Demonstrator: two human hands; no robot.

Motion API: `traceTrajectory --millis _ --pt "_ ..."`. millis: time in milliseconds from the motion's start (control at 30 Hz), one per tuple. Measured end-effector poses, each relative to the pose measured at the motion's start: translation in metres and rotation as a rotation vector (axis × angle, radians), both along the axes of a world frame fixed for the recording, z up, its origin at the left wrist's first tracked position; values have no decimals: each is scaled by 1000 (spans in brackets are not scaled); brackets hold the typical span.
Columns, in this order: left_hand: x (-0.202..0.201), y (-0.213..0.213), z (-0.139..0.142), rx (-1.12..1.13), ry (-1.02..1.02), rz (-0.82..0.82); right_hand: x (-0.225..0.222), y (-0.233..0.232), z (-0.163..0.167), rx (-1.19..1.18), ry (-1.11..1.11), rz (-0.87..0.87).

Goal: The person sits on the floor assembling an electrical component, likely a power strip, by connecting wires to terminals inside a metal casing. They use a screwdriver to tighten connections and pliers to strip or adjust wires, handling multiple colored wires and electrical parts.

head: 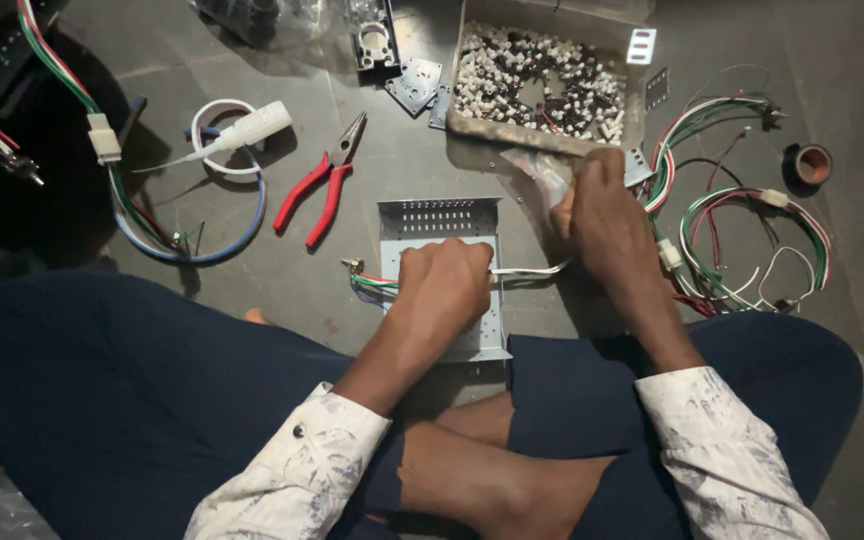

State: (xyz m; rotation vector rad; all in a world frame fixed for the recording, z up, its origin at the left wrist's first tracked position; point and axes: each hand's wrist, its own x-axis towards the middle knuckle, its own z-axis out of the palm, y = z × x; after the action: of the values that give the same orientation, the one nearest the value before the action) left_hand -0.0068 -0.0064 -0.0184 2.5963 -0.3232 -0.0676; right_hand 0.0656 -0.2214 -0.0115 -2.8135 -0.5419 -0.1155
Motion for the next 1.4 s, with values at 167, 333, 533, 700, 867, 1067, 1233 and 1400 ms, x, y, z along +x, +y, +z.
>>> traceTrajectory --millis 167,333,533,700,867,1067,1233,1400 --pt "3 2 -2 -42 23 26 1 -2 1 191 69 -145" --pt "10 2 4 -78 -66 68 -11 1 19 276 -61 -175" --pt "14 5 25 -49 -171 124 -35 17 41 762 45 -172" --pt "17 15 44 -363 -54 94 -56 39 48 1295 490 -409" --pt "20 13 54 -837 283 101 -60 55 51 1455 590 -312" --pt "21 16 59 -690 252 146 -59 48 63 1245 539 -305" --pt "25 24 63 -483 210 90 -60 43 69 1120 474 -275" --pt "25 29 65 -390 245 93 -61 44 70 1018 416 -164"
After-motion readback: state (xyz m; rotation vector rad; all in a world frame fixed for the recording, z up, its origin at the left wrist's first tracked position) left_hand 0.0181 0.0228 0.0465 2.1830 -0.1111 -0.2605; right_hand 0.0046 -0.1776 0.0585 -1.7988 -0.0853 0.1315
